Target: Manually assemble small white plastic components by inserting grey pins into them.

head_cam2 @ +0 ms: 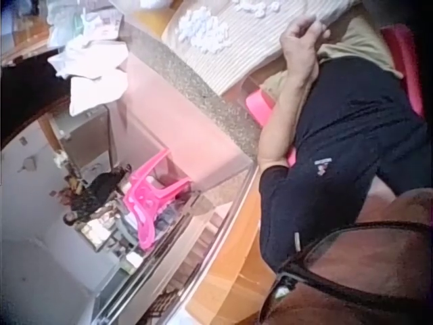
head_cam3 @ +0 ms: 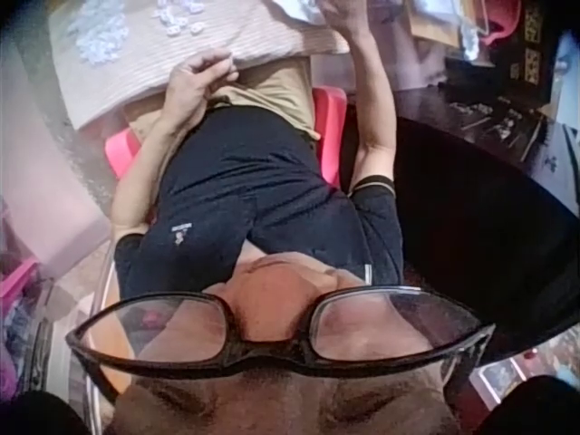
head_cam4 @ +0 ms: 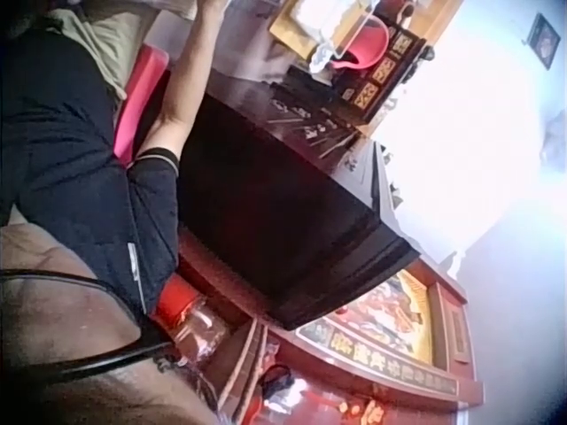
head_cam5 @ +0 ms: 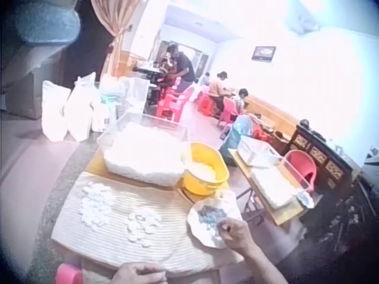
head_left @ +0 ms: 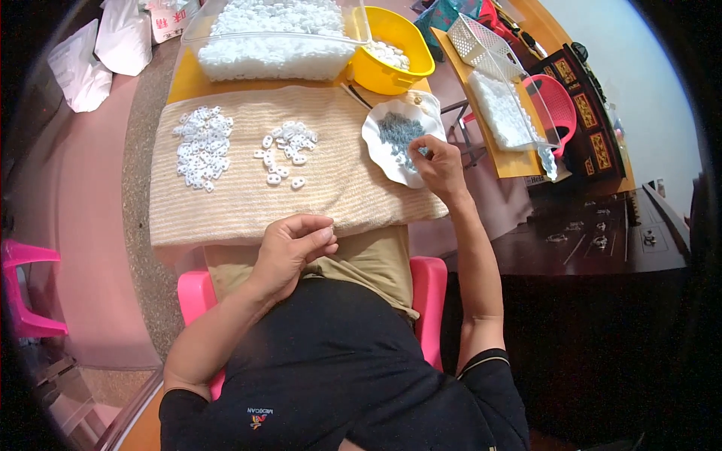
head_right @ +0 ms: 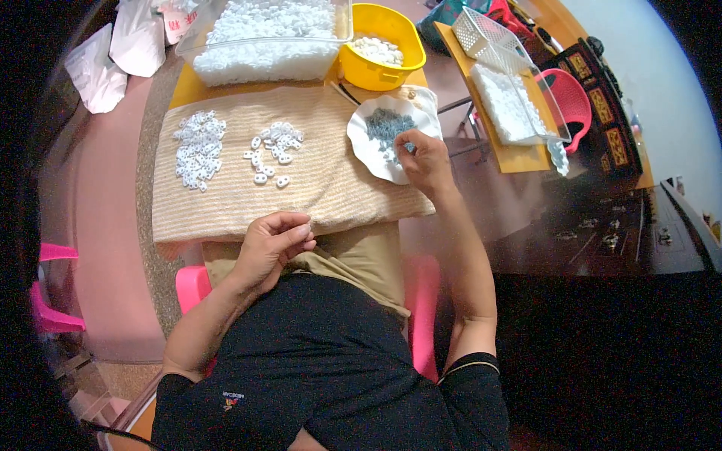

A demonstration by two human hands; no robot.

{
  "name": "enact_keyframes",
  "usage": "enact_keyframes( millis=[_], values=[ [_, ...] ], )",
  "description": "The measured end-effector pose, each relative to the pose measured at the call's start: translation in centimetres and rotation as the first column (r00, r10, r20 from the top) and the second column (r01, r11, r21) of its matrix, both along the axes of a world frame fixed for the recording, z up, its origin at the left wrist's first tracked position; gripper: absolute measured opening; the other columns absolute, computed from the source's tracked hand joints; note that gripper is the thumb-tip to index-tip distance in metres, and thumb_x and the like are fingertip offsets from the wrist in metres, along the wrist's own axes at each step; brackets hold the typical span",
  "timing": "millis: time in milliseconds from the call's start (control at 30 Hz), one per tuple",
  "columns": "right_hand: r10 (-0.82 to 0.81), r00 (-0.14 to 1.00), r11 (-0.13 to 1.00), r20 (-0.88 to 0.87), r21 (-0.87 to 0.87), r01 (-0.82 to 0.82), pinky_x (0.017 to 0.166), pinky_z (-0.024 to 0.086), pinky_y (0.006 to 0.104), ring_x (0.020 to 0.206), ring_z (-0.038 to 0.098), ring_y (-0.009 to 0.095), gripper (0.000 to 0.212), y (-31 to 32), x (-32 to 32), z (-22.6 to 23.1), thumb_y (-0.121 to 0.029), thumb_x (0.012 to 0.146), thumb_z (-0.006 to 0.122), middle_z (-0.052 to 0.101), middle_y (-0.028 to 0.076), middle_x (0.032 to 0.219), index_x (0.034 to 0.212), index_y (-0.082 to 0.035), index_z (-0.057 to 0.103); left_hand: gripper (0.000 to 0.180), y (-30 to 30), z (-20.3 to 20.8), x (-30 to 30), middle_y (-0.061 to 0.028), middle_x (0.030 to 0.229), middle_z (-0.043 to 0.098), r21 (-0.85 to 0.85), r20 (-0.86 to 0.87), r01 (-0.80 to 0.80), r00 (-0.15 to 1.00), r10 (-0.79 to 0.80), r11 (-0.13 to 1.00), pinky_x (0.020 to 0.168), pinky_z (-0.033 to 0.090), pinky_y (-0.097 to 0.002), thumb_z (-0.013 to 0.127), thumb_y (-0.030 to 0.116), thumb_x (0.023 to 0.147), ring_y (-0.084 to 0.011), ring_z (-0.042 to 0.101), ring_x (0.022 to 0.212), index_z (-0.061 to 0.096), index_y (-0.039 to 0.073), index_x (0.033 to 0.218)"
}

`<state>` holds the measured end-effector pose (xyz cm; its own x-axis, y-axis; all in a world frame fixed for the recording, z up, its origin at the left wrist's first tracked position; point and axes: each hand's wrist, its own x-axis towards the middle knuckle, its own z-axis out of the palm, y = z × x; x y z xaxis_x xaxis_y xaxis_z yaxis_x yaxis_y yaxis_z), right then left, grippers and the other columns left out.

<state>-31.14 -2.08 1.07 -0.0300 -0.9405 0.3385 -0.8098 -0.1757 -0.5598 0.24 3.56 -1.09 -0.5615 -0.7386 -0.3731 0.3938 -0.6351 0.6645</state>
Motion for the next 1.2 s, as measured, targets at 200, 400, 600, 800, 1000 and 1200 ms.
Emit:
enact_keyframes(
  millis=[200, 400, 600, 800, 1000, 1200],
  values=[
    [0.1, 0.93, 0.981, -0.354, 0.19, -0.033, 0.064, 0.049, 0.0364, 0.069, 0.063, 0.028, 0.01, 0.2, 1.3, 1.7, -0.009, 0.076, 0.067, 0.066, 0.013, 0.079, 0.086, -0.007, 0.066, 0.016, -0.1, 0.0, 0.1, -0.0054, 0.087, 0.066, 0.0, -0.005, 0.002, 1.0, -0.002, 1.0, 0.075, 0.057, -0.0264, 0.066, 0.007, 0.086, -0.0132, 0.065, 0.078, 0.063, 0.001, 0.101],
    [0.207, 0.834, 0.943, -0.512, 0.331, -0.031, 0.071, 0.049, 0.0425, 0.08, 0.063, 0.034, 0.01, -0.8, 1.7, 2.7, -0.011, 0.078, 0.062, 0.066, 0.015, 0.082, 0.087, -0.007, 0.066, 0.016, -0.1, -0.1, 0.1, -0.0054, 0.087, 0.066, -0.003, -0.018, -0.01, 1.0, 0.01, 1.0, 0.075, 0.057, -0.0263, 0.066, 0.006, 0.086, -0.0131, 0.065, 0.078, 0.063, 0.001, 0.1],
    [0.311, 0.792, 0.898, -0.525, 0.435, -0.064, 0.071, 0.049, 0.0442, 0.081, 0.063, 0.037, 0.012, -1.9, 2.1, 3.6, -0.012, 0.078, 0.055, 0.065, 0.019, 0.082, 0.082, -0.005, 0.063, 0.016, 0.0, 0.0, 0.1, -0.0055, 0.087, 0.065, 0.001, -0.013, -0.004, 1.0, 0.004, 1.0, 0.075, 0.057, -0.0268, 0.066, 0.006, 0.086, -0.0132, 0.064, 0.079, 0.063, 0.001, 0.1],
    [0.227, 0.907, 0.942, -0.354, 0.318, -0.111, 0.068, 0.049, 0.0376, 0.072, 0.063, 0.03, 0.015, -1.0, 2.0, 3.3, -0.008, 0.074, 0.06, 0.065, 0.017, 0.08, 0.087, -0.003, 0.066, 0.016, 0.0, 0.1, 0.1, -0.0057, 0.088, 0.065, 0.004, -0.021, -0.015, 1.0, 0.015, 1.0, 0.075, 0.057, -0.0271, 0.066, 0.006, 0.086, -0.0133, 0.064, 0.079, 0.062, 0.001, 0.101],
    [0.242, 0.966, 0.951, 0.089, 0.173, -0.255, 0.058, 0.047, 0.0236, 0.064, 0.057, 0.008, 0.012, 2.0, 4.1, 2.6, 0.003, 0.079, 0.063, 0.062, 0.004, 0.081, 0.091, 0.002, 0.064, 0.016, 0.0, 0.1, 0.2, -0.0063, 0.089, 0.064, 0.028, -0.018, -0.049, 0.999, 0.049, 0.998, 0.076, 0.056, -0.0269, 0.066, 0.005, 0.086, -0.0133, 0.063, 0.08, 0.061, 0.0, 0.1],
    [0.093, 0.672, 0.879, 0.735, 0.257, -0.402, 0.056, 0.048, 0.02, 0.067, 0.057, 0.007, 0.009, 5.5, 8.9, 0.6, -0.001, 0.087, 0.063, 0.06, 0.004, 0.089, 0.094, 0.004, 0.063, 0.017, -0.2, 0.0, 0.0, -0.0063, 0.089, 0.064, 0.078, -0.029, -0.075, 0.997, 0.078, 0.994, 0.075, 0.055, -0.0248, 0.065, 0.005, 0.086, -0.0132, 0.063, 0.08, 0.06, -0.001, 0.102]
  ],
)
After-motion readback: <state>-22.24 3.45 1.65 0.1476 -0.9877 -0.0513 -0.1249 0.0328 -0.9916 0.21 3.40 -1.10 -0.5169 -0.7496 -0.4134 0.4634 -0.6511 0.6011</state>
